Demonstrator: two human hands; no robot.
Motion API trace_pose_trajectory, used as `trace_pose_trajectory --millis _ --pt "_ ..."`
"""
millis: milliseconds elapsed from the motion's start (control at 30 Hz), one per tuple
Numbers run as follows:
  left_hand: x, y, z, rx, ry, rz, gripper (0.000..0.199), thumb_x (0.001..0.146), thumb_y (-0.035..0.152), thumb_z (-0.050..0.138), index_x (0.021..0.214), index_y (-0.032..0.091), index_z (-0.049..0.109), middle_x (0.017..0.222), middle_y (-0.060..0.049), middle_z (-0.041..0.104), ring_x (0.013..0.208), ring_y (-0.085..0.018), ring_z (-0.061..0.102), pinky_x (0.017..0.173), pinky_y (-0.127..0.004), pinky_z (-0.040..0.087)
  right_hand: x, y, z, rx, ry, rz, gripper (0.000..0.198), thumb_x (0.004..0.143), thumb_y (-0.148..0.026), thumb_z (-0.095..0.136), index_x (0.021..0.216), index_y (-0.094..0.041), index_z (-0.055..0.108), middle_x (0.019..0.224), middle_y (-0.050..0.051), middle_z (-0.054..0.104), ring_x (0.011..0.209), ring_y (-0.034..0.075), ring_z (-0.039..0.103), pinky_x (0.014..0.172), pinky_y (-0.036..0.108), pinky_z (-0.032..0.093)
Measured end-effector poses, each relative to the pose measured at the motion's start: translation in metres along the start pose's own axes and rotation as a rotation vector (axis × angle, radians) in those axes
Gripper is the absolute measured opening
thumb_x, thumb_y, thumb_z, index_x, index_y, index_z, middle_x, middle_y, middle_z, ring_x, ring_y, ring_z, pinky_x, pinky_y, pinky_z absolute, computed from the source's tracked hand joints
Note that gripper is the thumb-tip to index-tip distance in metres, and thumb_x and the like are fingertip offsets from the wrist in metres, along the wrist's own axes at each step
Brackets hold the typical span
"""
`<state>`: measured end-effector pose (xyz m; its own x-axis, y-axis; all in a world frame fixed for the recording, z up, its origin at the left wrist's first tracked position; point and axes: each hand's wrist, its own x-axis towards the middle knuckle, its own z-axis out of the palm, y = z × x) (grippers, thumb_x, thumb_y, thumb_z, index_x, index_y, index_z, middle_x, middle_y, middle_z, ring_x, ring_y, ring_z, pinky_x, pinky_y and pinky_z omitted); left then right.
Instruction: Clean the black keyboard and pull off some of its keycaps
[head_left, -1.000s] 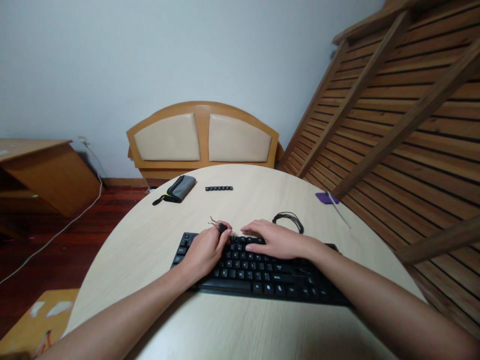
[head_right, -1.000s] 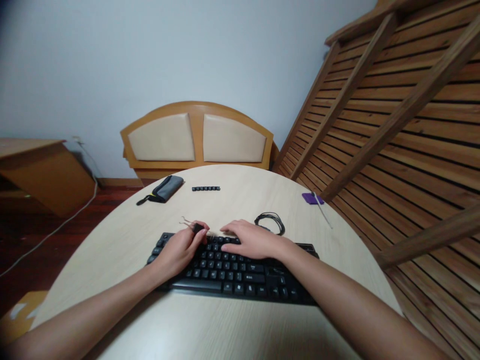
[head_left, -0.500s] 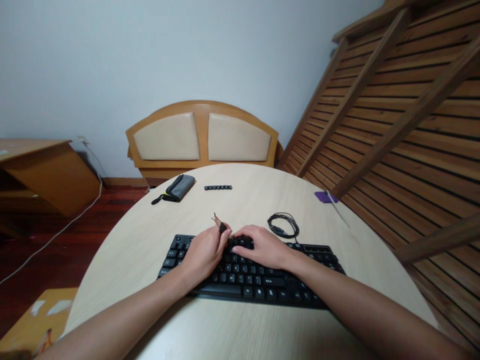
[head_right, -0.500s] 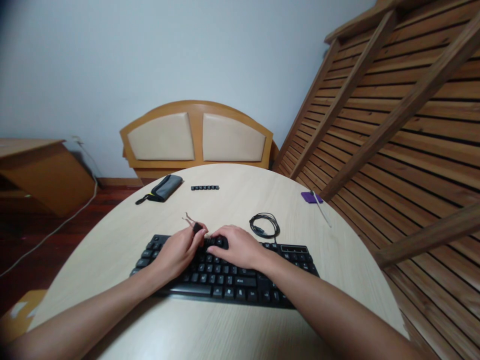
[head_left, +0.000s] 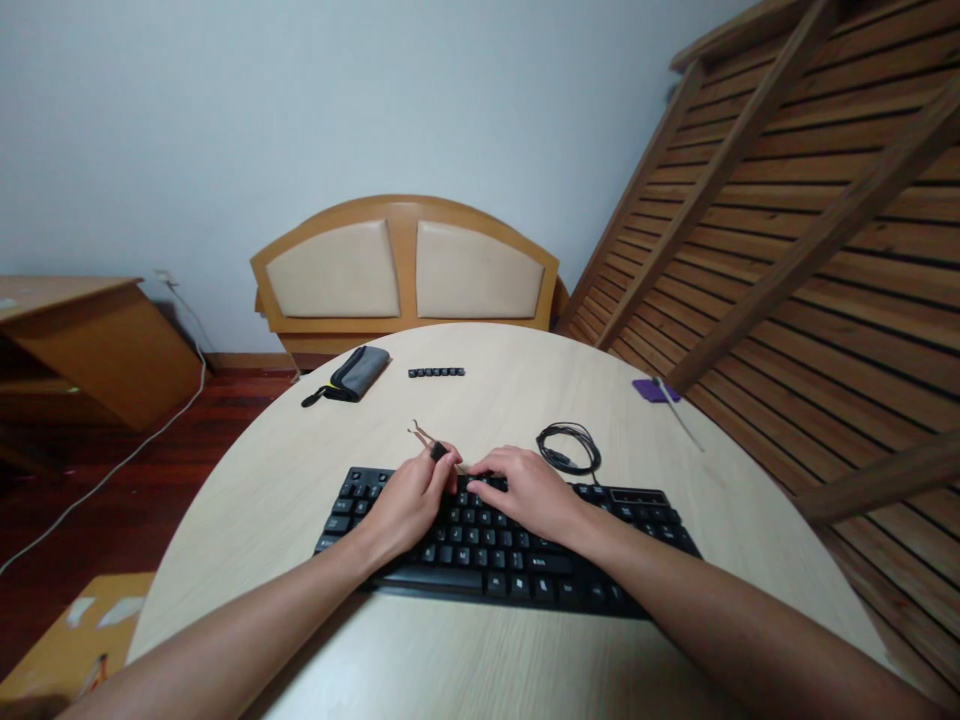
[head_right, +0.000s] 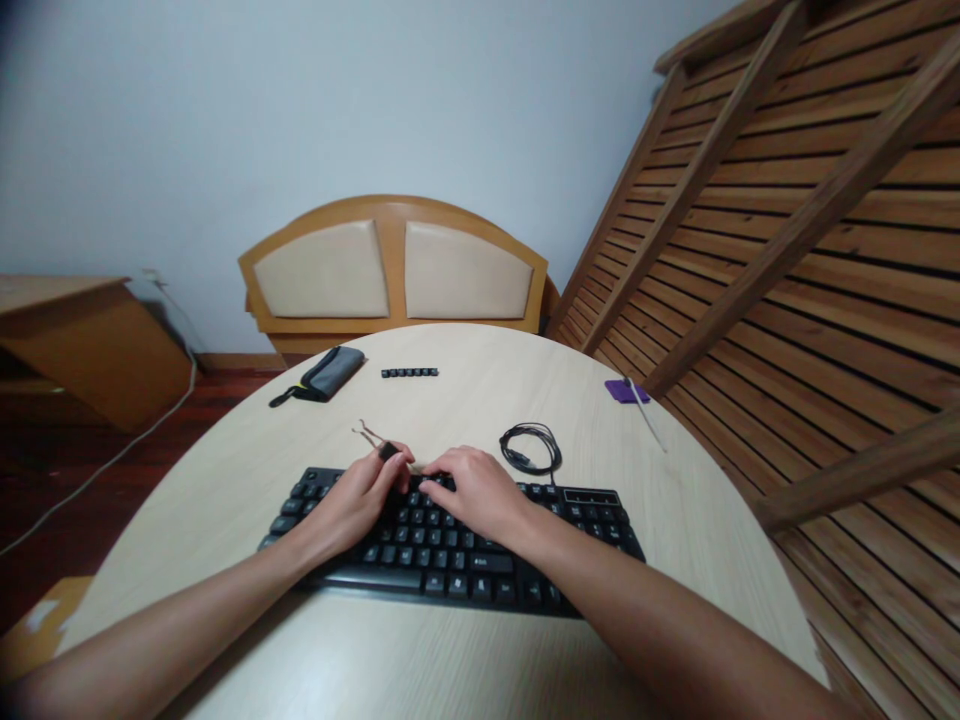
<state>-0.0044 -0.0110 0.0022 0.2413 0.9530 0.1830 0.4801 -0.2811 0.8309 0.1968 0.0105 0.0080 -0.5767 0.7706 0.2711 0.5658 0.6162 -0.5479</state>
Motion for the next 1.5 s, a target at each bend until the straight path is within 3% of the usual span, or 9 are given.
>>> trace_pose_trajectory --millis 167,333,567,800,1033,1400,1500 --pt "0.002 0.001 0.001 -0.179 0.127 -0.015 0.032 0.103 0.044 0.032 0.093 0.021 0.051 0.070 0.002 0.058 0.069 -0.019 0.056 0.071 -0.030 0.042 -0.003 -0.001 0.001 0.056 0.062 0.055 0.017 0.092 -0.024 0.065 0.107 -0.019 0.072 0.099 0.006 0.077 0.090 0.019 0.072 0.082 0.030 0.053" --pt "0.003 -0.004 0.003 -0.151 0.146 -0.026 0.030 0.103 0.043 0.033 0.100 0.021 0.053 0.073 0.001 0.061 0.072 -0.021 0.059 0.073 -0.031 0.043 0.010 0.005 -0.009 0.025 0.129 0.103 0.019 0.092 -0.025 0.063 0.107 -0.020 0.073 0.100 0.005 0.078 0.091 0.019 0.072 0.083 0.030 0.053" --pt "0.002 -0.012 0.004 -0.043 0.078 -0.022 0.032 0.105 0.043 0.031 0.101 0.022 0.054 0.077 0.000 0.062 0.076 -0.021 0.060 0.076 -0.032 0.041 0.066 0.037 -0.030 -0.345 0.066 0.217 0.024 0.095 -0.028 0.058 0.112 -0.022 0.074 0.109 0.005 0.077 0.101 0.020 0.071 0.090 0.029 0.050" --pt "0.002 -0.009 0.003 0.006 0.045 -0.046 0.033 0.104 0.045 0.029 0.100 0.023 0.054 0.077 0.000 0.063 0.077 -0.022 0.061 0.074 -0.032 0.040 0.126 0.071 -0.025 -0.505 0.008 0.350 0.024 0.097 -0.024 0.056 0.113 -0.021 0.073 0.113 0.011 0.074 0.109 0.026 0.067 0.093 0.036 0.049" --pt "0.001 -0.005 0.001 0.010 0.030 -0.061 0.032 0.104 0.044 0.029 0.098 0.023 0.052 0.077 0.000 0.064 0.077 -0.022 0.061 0.075 -0.033 0.040 0.166 0.081 -0.017 -0.578 -0.053 0.450 0.035 0.097 -0.038 0.062 0.127 -0.019 0.060 0.129 0.010 0.061 0.107 0.023 0.064 0.089 0.045 0.056" --pt "0.002 -0.007 0.001 0.031 0.034 -0.047 0.030 0.105 0.041 0.030 0.102 0.022 0.053 0.078 -0.001 0.066 0.077 -0.023 0.062 0.076 -0.034 0.042 0.168 0.096 0.007 -0.549 0.027 0.435 0.032 0.099 -0.037 0.060 0.126 -0.020 0.061 0.128 0.010 0.063 0.108 0.023 0.064 0.092 0.045 0.054" --pt "0.001 -0.007 0.002 0.035 0.029 -0.049 0.030 0.105 0.040 0.030 0.102 0.022 0.053 0.078 -0.001 0.065 0.077 -0.023 0.062 0.076 -0.034 0.042 0.168 0.098 0.008 -0.533 0.059 0.432 0.028 0.101 -0.031 0.053 0.126 -0.023 0.064 0.124 0.009 0.068 0.112 0.023 0.064 0.094 0.040 0.051"
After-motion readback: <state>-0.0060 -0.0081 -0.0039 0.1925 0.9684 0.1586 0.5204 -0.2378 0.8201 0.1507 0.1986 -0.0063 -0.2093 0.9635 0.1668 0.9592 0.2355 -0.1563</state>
